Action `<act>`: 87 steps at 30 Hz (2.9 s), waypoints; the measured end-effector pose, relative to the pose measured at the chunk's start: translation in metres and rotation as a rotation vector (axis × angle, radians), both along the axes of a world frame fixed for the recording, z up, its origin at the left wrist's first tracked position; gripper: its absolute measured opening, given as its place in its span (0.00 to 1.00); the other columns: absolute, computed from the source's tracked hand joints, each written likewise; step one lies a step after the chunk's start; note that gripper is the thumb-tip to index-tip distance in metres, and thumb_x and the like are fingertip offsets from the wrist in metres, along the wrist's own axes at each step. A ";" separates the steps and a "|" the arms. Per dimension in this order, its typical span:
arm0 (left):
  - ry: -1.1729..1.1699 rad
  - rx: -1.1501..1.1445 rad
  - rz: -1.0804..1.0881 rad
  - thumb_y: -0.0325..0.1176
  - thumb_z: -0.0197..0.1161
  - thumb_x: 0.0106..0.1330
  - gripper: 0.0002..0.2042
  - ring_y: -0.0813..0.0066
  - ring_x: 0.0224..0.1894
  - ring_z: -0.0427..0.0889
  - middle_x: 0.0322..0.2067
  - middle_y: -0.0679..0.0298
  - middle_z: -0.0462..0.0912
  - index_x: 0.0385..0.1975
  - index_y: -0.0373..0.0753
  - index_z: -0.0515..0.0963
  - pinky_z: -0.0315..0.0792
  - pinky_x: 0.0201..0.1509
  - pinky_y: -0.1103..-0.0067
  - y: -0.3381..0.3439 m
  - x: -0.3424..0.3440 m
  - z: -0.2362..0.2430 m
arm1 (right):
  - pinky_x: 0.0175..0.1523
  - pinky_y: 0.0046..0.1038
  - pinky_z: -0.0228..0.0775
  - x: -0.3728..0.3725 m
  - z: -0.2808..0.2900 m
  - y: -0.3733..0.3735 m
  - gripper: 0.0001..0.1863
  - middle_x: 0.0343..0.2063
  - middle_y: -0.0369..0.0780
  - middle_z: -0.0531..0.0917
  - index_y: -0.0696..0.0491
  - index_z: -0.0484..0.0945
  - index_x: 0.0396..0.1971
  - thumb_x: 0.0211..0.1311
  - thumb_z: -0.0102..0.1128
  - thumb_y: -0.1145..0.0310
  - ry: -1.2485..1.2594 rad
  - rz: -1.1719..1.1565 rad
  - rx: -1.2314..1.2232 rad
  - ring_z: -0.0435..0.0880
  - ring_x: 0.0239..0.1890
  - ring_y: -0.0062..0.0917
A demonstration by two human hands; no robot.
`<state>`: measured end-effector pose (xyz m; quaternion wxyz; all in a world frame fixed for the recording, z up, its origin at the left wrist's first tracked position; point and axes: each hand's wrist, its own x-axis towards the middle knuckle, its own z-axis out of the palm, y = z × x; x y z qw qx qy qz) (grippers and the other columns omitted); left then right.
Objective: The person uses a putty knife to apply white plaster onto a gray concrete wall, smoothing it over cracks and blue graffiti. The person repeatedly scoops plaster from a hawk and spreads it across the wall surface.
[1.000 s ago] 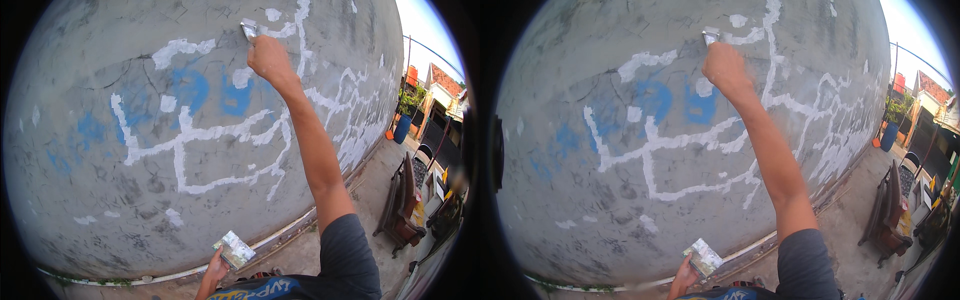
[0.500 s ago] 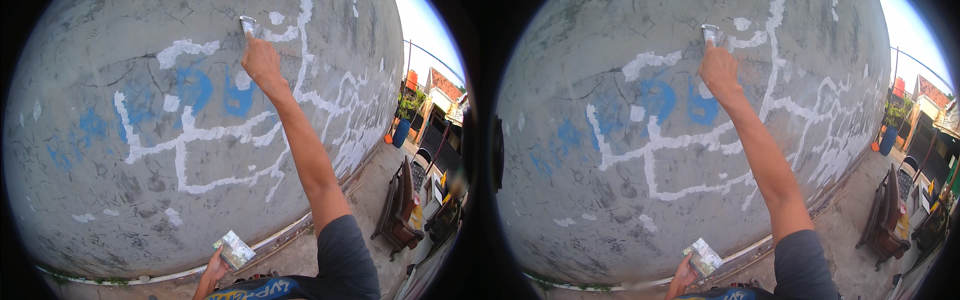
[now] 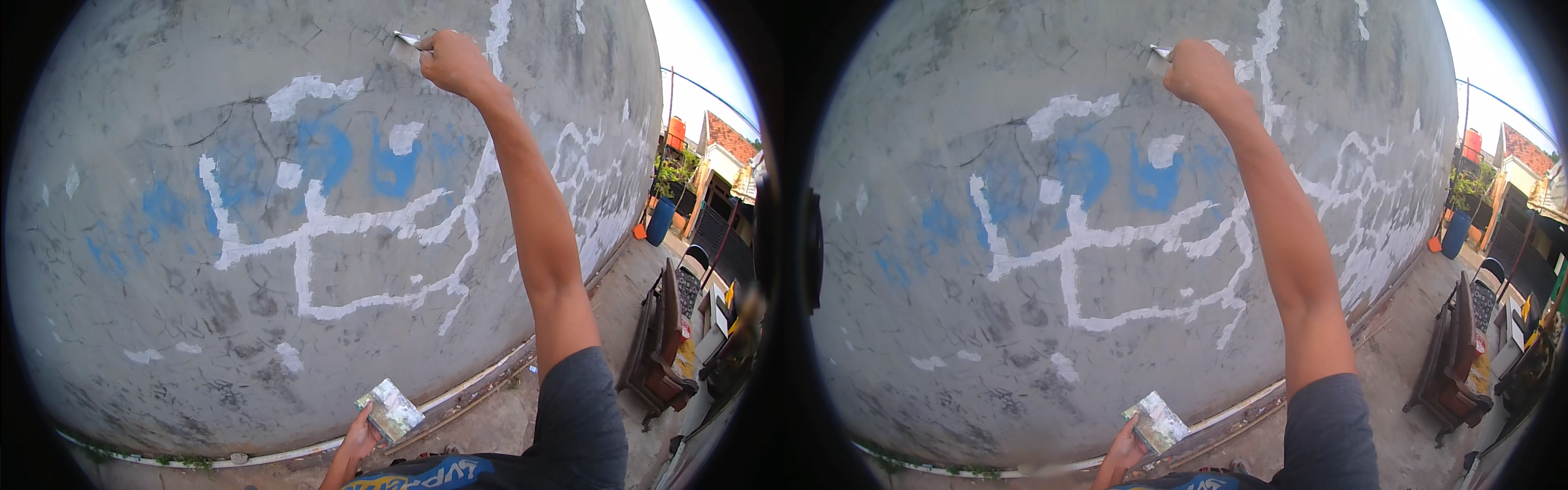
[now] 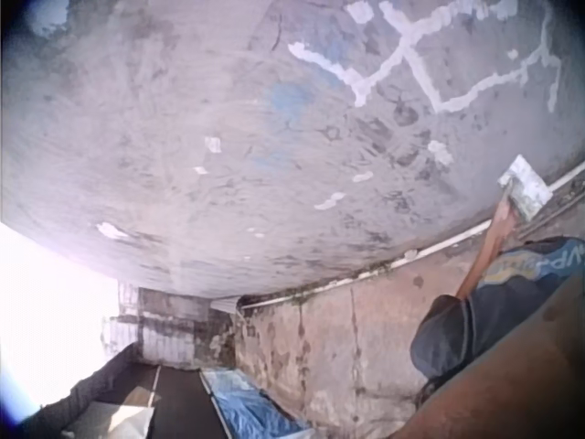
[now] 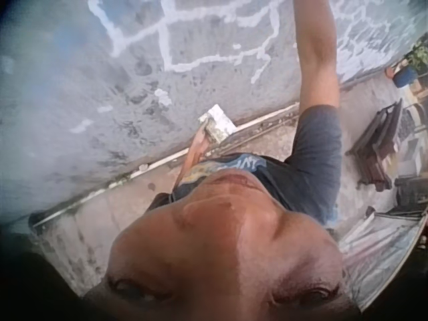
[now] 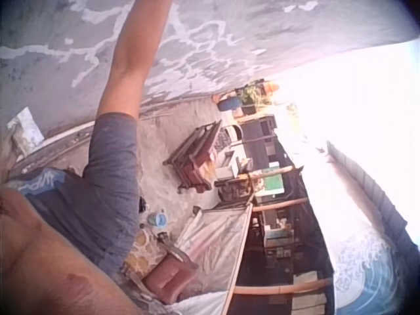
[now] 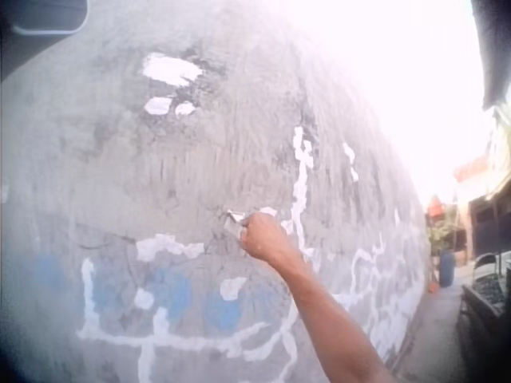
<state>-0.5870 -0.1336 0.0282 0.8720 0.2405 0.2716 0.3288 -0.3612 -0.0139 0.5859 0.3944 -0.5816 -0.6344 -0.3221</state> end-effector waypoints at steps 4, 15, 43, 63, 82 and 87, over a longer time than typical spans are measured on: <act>-0.010 -0.010 0.006 0.49 0.43 0.72 0.26 0.63 0.61 0.70 0.59 0.59 0.70 0.64 0.40 0.59 0.66 0.64 0.64 -0.001 0.004 0.004 | 0.44 0.39 0.73 -0.002 -0.031 0.023 0.19 0.27 0.55 0.81 0.57 0.82 0.44 0.52 0.49 0.73 -0.066 -0.063 -0.005 0.82 0.34 0.46; -0.025 0.027 -0.011 0.50 0.42 0.72 0.26 0.62 0.58 0.74 0.58 0.58 0.72 0.63 0.40 0.60 0.69 0.60 0.63 0.005 0.014 0.004 | 0.36 0.35 0.72 0.006 -0.013 -0.002 0.18 0.22 0.51 0.80 0.57 0.81 0.45 0.55 0.50 0.72 -0.113 0.100 0.144 0.80 0.23 0.37; -0.111 -0.020 0.040 0.49 0.45 0.72 0.25 0.66 0.57 0.75 0.56 0.59 0.74 0.61 0.39 0.62 0.69 0.62 0.67 0.011 -0.007 -0.010 | 0.29 0.35 0.65 -0.013 -0.036 -0.011 0.17 0.15 0.50 0.72 0.56 0.80 0.46 0.58 0.51 0.72 -0.096 0.232 0.104 0.71 0.18 0.42; -0.043 -0.020 0.037 0.49 0.45 0.72 0.25 0.63 0.58 0.73 0.58 0.59 0.72 0.62 0.40 0.60 0.70 0.59 0.63 0.012 -0.002 0.005 | 0.34 0.36 0.68 -0.019 -0.064 0.006 0.18 0.19 0.52 0.76 0.55 0.79 0.48 0.58 0.52 0.72 -0.175 0.146 0.082 0.74 0.21 0.43; -0.005 -0.029 0.032 0.48 0.44 0.72 0.25 0.63 0.60 0.72 0.57 0.60 0.72 0.62 0.41 0.60 0.68 0.61 0.62 0.016 -0.008 0.003 | 0.31 0.34 0.66 -0.004 -0.128 0.031 0.17 0.20 0.51 0.76 0.51 0.78 0.51 0.61 0.54 0.73 -0.045 0.297 0.131 0.72 0.21 0.39; -0.010 -0.028 0.022 0.48 0.45 0.72 0.24 0.64 0.60 0.72 0.57 0.59 0.72 0.62 0.39 0.61 0.66 0.63 0.65 0.012 -0.002 0.012 | 0.29 0.31 0.65 -0.012 -0.065 -0.010 0.15 0.18 0.49 0.75 0.54 0.80 0.48 0.62 0.52 0.72 -0.080 0.248 0.140 0.70 0.18 0.38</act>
